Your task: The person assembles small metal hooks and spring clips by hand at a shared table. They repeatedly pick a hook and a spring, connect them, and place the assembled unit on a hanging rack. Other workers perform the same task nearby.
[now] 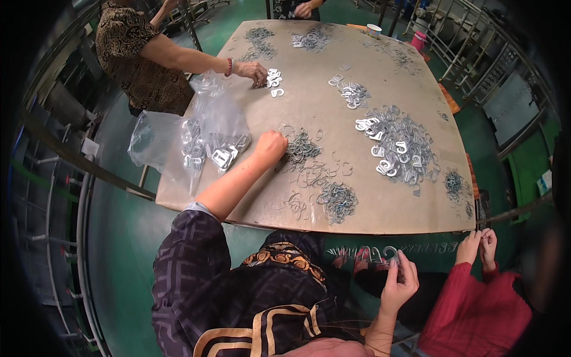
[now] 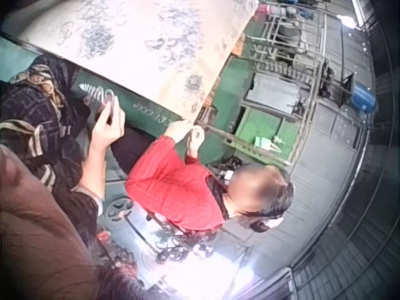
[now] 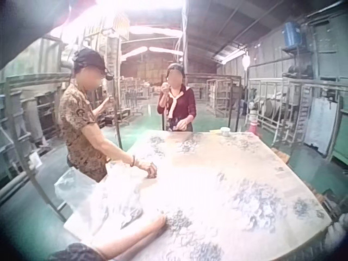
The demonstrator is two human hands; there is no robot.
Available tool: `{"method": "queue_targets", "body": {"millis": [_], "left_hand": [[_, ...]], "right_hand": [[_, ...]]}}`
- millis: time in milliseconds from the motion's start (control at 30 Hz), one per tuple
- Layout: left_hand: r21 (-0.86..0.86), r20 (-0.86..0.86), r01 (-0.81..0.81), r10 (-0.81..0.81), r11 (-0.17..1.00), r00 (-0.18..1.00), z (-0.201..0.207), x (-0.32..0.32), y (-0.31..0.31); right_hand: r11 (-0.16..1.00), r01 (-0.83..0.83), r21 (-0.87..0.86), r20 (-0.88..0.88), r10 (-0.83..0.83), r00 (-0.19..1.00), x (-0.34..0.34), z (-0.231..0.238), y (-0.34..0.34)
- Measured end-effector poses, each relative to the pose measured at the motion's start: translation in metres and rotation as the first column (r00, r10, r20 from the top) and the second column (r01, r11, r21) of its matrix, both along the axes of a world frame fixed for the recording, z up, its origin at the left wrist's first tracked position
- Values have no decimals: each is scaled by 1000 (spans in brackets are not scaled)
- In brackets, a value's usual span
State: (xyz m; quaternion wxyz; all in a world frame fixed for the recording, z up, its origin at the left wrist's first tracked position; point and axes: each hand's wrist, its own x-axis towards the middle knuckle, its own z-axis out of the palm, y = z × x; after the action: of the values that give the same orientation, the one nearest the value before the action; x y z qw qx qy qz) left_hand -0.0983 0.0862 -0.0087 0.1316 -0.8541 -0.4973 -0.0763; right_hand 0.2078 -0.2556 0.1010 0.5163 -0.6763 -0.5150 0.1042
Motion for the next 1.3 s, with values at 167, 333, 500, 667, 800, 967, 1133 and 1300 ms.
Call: {"method": "queue_targets", "body": {"millis": [167,333,500,667,800,967,1133,1300], "left_hand": [[-95,-67,71,-78,993,995,7,5,3],[-109,139,-53,68,993,988,18,-6,11],[-369,748,337,61,866,661,84,46,-50],[-246,955,916,-81,318,284,128,125,-155],[-247,962,968,-111,54,251,142,176,-193],[-278,941,960,-196,13,275,144,202,-206],[-265,924,960,-259,94,280,142,214,-216],[-194,942,980,-268,48,200,154,220,-226]], "right_hand": [[1000,30,-6,-19,-30,999,5,4,-5],[1000,24,10,-96,-23,995,9,4,-12],[998,56,16,-286,-49,957,5,2,-19],[993,78,87,-264,-53,963,0,4,-14],[985,117,125,-230,-85,969,-9,18,-25],[985,134,106,-145,-118,982,-12,19,-40],[974,187,129,-77,-178,981,-17,23,-49],[950,268,158,-11,-270,963,-17,24,-52]]}}
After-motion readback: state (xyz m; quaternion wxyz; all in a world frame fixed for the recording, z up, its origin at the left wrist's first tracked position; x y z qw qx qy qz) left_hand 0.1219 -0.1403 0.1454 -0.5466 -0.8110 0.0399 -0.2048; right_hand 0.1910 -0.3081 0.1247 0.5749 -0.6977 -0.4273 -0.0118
